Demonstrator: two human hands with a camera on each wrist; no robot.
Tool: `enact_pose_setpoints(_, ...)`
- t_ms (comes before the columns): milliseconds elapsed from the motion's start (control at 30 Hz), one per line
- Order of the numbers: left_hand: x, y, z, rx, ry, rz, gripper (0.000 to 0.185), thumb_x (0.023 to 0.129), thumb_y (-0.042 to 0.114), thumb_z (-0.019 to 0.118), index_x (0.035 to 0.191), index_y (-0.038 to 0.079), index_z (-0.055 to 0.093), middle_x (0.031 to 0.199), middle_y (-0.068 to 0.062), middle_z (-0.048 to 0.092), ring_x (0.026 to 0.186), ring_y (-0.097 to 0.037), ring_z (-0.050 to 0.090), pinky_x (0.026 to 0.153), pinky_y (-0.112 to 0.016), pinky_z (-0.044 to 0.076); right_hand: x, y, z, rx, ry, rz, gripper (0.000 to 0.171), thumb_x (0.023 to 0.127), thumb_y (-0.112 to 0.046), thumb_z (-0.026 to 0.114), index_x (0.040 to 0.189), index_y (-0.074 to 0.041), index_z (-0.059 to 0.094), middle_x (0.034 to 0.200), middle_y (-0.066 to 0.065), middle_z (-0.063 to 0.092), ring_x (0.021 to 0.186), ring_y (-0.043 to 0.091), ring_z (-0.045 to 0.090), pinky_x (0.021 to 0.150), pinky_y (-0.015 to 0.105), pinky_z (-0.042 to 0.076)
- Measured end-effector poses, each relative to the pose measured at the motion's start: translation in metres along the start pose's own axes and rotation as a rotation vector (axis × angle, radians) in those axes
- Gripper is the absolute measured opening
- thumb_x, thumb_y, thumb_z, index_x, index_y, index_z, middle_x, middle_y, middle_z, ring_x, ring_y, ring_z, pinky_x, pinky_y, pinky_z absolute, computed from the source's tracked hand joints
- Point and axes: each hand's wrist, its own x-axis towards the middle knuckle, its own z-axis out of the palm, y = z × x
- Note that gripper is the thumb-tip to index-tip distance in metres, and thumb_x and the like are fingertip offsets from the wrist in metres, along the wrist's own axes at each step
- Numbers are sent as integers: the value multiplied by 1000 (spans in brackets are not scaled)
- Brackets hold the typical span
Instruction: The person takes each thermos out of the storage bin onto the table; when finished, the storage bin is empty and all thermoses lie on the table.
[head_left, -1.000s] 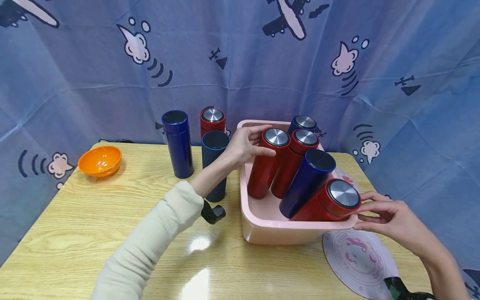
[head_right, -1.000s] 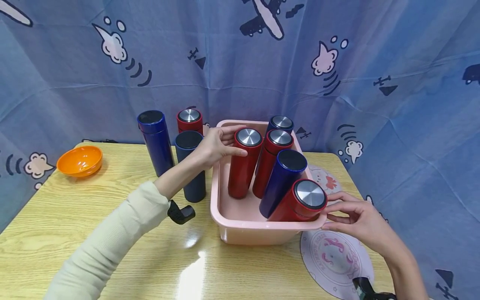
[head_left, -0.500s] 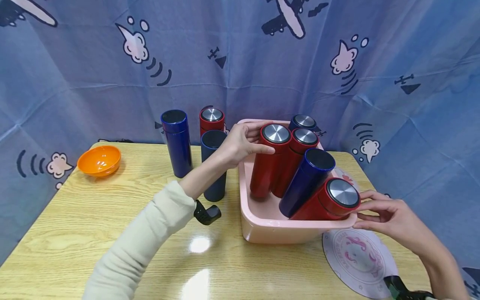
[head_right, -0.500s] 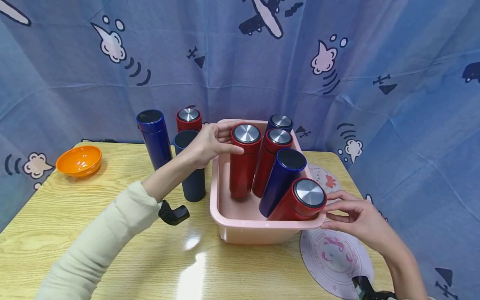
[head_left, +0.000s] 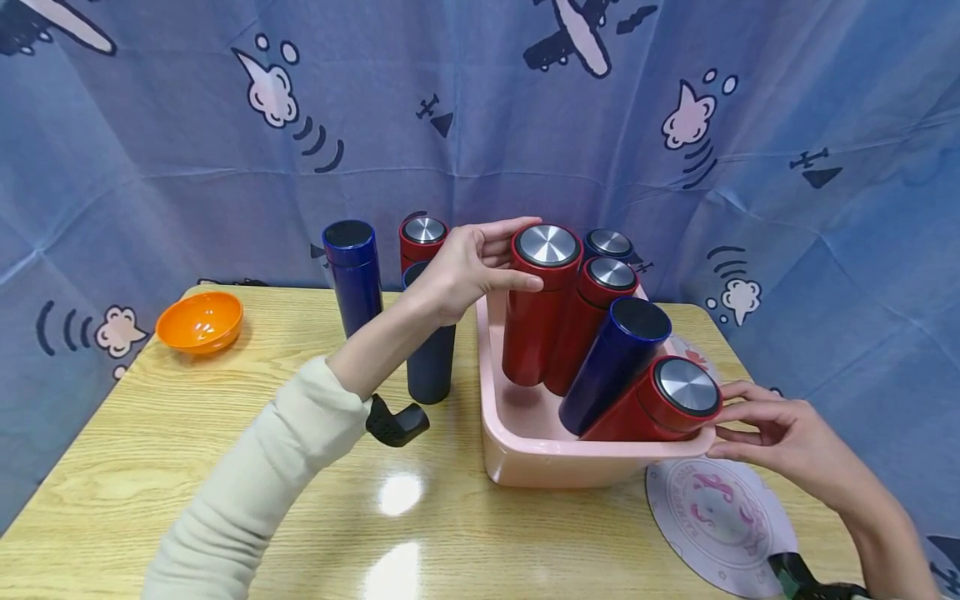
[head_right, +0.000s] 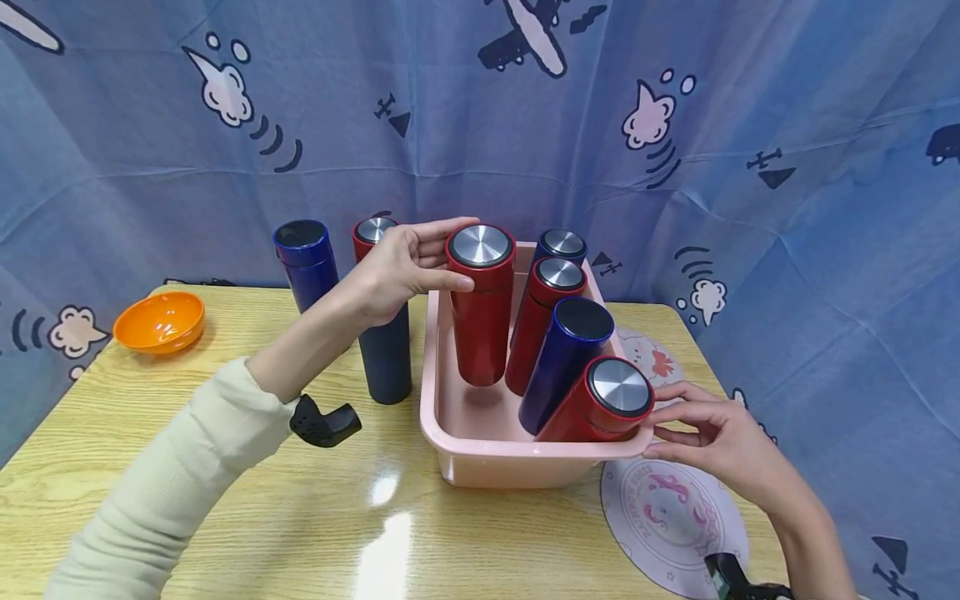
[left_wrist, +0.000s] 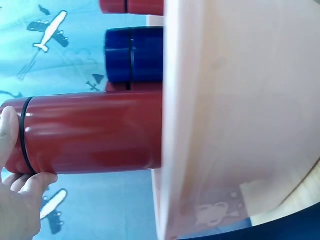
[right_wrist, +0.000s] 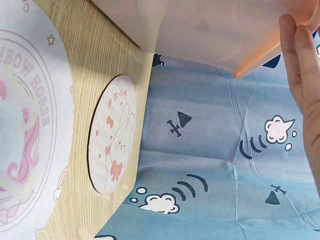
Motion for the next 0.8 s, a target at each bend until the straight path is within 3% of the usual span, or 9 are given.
enact_pose_setpoints(433,-10,38,-12,15,-40,45,66,80,-14,68,140,4,48,126,-17,61,114,-20,61,95,-30,50,0,0,-1,26,-8,4,39,70,30,63,105,14,65,116,10,55,108,10,54,73,20,56)
enact_pose_setpoints(800,-12,48,-14,86,-103,43,62,85,-9,66,142,4,45,128,-15,61,115,-17,60,97,-29,47,-1,0,0,-2,-10,27,39,72,29,63,107,13,65,117,6,57,108,9,53,72,21,56)
